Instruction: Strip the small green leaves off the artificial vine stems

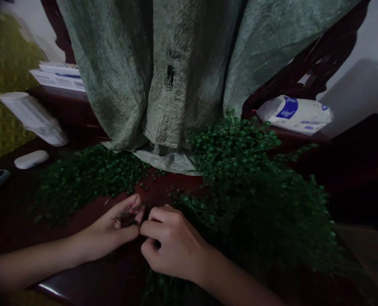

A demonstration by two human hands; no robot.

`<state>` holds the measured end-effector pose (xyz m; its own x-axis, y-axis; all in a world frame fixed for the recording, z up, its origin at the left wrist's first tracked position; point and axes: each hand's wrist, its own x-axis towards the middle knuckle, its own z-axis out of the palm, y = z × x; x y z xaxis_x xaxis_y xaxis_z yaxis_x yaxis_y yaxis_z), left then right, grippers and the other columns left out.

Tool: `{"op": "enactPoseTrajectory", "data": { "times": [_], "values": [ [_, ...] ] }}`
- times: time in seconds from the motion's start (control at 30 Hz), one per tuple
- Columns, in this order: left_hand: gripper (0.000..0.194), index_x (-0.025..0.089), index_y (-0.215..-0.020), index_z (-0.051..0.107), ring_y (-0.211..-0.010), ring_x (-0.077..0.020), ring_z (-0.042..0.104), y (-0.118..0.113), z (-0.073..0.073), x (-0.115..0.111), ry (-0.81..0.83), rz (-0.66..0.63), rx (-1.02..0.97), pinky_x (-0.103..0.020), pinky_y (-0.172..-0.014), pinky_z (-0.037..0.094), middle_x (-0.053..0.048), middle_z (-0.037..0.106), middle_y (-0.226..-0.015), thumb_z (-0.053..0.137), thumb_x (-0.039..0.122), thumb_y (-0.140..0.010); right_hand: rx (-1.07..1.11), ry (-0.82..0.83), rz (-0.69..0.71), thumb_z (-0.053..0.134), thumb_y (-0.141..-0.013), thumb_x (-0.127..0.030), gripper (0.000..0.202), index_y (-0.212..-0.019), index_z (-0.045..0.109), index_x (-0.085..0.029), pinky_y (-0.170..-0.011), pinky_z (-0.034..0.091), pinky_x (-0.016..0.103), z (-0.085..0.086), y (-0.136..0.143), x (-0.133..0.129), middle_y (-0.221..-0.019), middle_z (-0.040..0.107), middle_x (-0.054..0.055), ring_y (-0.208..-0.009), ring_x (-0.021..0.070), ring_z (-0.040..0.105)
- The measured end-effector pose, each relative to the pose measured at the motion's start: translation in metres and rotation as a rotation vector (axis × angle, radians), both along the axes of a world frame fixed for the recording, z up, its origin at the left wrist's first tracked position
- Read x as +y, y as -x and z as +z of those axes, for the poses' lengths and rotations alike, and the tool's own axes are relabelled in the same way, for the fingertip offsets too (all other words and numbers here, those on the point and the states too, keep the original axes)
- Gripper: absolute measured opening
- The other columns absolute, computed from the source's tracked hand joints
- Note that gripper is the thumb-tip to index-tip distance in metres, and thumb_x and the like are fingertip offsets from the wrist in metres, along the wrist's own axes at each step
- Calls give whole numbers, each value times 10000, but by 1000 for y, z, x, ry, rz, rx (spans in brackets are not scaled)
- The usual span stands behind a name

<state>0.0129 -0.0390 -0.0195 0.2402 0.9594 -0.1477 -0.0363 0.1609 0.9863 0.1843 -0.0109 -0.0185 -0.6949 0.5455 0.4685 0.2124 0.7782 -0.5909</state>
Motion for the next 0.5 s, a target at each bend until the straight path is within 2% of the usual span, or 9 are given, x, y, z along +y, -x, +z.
{"op": "enactPoseTrajectory", "data": {
  "times": [0.1, 0.2, 0.33, 0.5],
  "values": [
    [250, 212, -767, 355, -644, -83, 350, 5, -2, 5, -25, -20, 36, -185, -575, 323, 73, 418, -715, 566, 98, -697, 65, 44, -35, 485, -687, -4, 193, -708, 598, -158, -626, 435, 236, 4, 0, 3, -699, 565, 19, -643, 122, 529],
    [193, 193, -814, 433, -701, -93, 418, 8, -2, 9, -85, -86, 85, -199, -635, 361, 52, 486, -756, 582, 98, -735, 218, 139, -110, 518, -728, 5, 216, -808, 644, -151, -637, 451, 214, 9, 1, 9, -761, 621, 26, -679, 111, 579],
    [171, 174, -808, 490, -707, -103, 477, 10, 0, 12, -59, -129, 83, -217, -647, 395, 23, 567, -783, 656, 183, -766, 361, 227, -240, 563, -767, -37, 171, -813, 663, -168, -641, 457, 229, 14, -2, 13, -767, 616, 20, -700, 119, 582],
    [199, 153, -720, 558, -698, -113, 530, 14, 2, 15, -33, -114, 106, -230, -660, 430, 4, 614, -751, 725, 260, -737, 453, 492, -357, 584, -794, -130, 83, -828, 606, -203, -586, 436, 232, 12, -5, 15, -727, 583, -17, -643, 112, 552]
  ]
}}
